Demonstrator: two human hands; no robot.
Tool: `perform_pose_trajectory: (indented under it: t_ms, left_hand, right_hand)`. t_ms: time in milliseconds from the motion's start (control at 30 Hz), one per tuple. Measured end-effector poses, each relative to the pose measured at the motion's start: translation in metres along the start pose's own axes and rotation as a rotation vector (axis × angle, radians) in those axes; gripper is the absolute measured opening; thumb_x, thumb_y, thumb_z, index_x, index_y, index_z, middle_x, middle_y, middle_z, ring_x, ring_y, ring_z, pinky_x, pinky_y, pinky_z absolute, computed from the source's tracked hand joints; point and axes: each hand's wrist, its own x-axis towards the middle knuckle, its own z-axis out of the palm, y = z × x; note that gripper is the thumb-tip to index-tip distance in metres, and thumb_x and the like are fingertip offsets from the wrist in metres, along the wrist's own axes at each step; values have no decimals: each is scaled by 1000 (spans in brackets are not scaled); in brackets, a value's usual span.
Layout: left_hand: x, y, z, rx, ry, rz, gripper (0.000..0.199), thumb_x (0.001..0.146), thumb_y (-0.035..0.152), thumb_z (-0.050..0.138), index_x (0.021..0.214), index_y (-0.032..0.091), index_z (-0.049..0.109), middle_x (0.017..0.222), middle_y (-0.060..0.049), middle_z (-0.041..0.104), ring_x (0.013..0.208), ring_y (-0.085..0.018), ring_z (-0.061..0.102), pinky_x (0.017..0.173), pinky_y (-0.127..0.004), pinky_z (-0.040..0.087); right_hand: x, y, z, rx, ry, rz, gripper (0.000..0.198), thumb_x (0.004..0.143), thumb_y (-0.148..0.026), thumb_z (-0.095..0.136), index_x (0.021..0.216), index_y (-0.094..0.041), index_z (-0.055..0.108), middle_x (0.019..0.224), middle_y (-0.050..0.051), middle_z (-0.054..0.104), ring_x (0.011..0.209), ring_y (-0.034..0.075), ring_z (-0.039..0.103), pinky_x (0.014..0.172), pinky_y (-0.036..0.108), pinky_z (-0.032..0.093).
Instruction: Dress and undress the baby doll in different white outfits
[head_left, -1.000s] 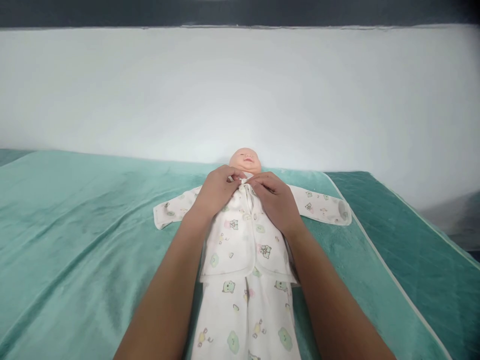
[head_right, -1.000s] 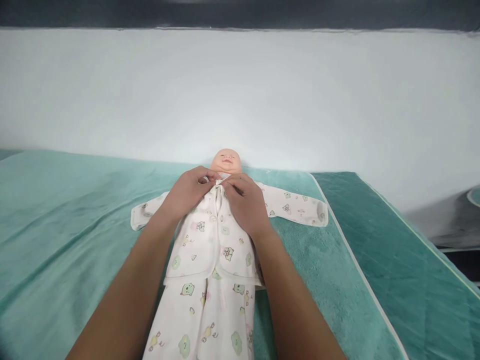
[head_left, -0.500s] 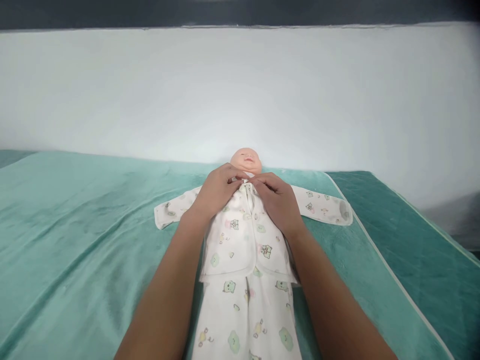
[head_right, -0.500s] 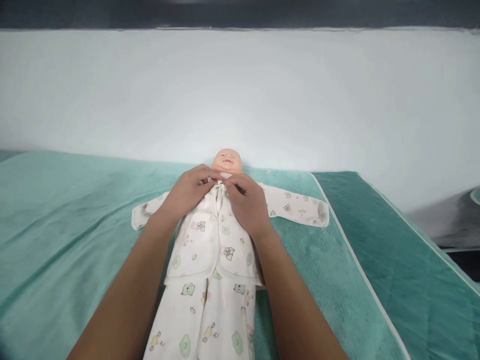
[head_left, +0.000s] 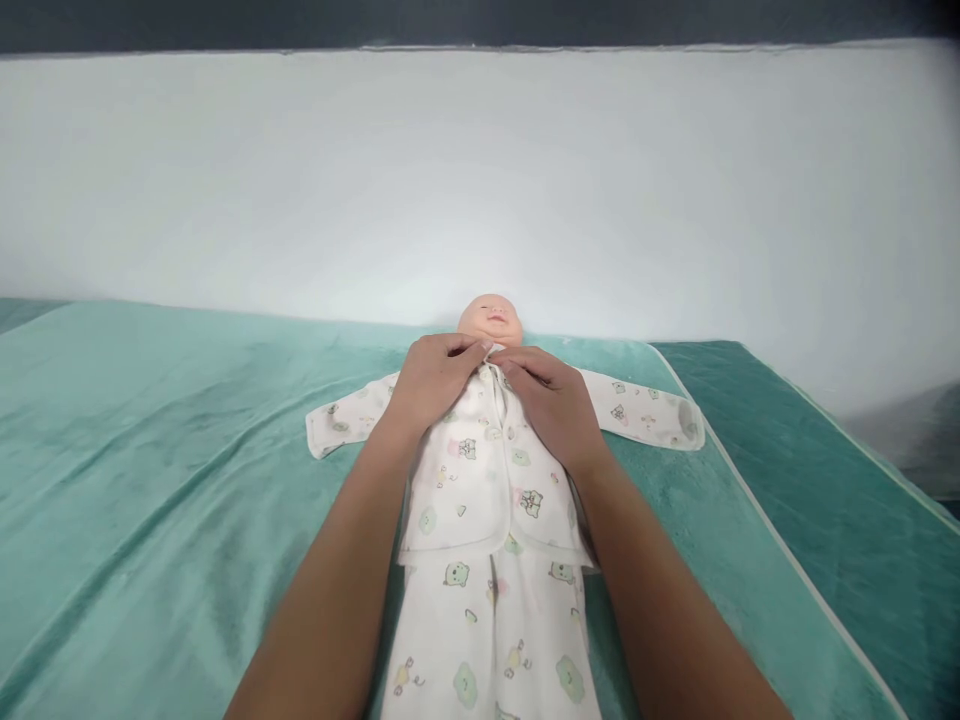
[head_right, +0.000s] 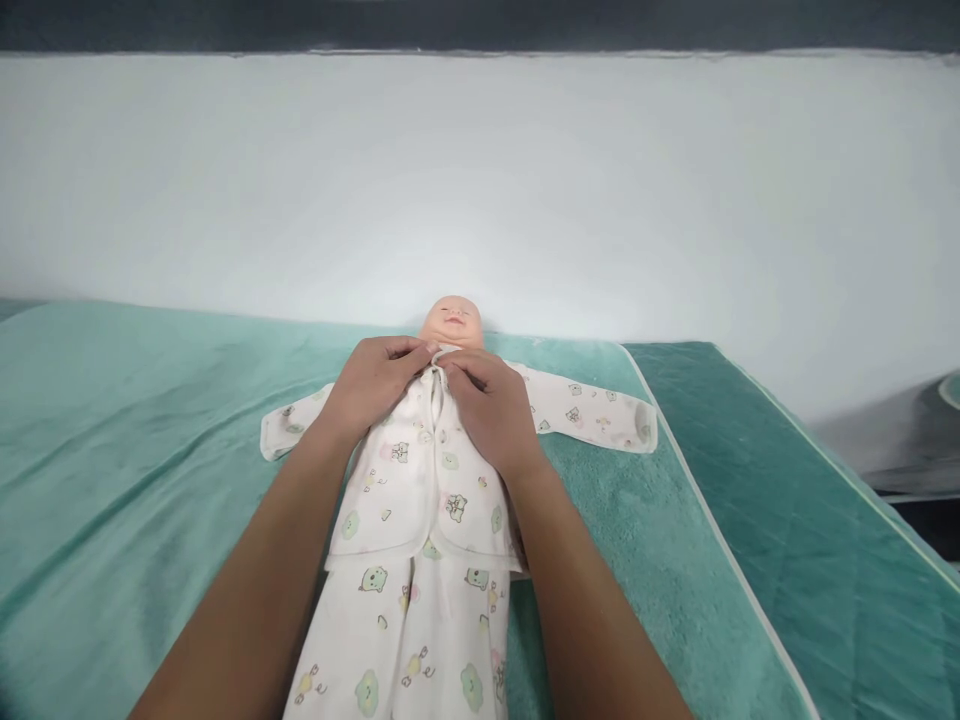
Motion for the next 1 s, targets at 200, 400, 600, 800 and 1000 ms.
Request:
perform_pose_trajectory:
  t_ms: [200,400,600,800,1000]
  left_hand:
    - [3,-2,1,-127,-38,-39,23,81,40,62,80,23,77,86,-2,75,83,-19,64,72,-29,46]
    - [3,-4,2,-149,-56,-48,21,79,39,65,82,22,77,92,-3,75,85,-19,66,77,-31,48]
    - [4,-1,6,-84,10,-99,18,75,34,68,82,20,77,87,-4,75,81,-20,65,76,-33,48]
    - [3,7,9,-9,50,-96,15,74,28,66,83,20,75,92,-5,75,85,-21,66,78,-32,48]
    - [3,5,10,-11,55,-86,19,74,25,62,86,19,75,93,-6,75,85,-21,66,78,-32,48]
  right_hand:
    - [-1,-4,-1,-17,-83,43,23,87,-30,53,84,-30,76,108,-3,74,109,22,63,99,39,44]
    - [0,-2,-1,25,9,161,19,84,-32,57,85,-25,74,94,-1,74,92,20,64,87,35,46]
    - [1,2,1,-41,156,182,16,82,-29,55,83,-21,69,90,2,70,83,18,60,80,34,45]
    - [3,5,2,-88,94,123,22,82,-22,48,85,-24,70,104,2,68,102,20,60,95,38,42]
    - [4,5,3,-122,68,114,23,83,-22,48,87,-25,71,107,3,67,108,22,58,100,41,39]
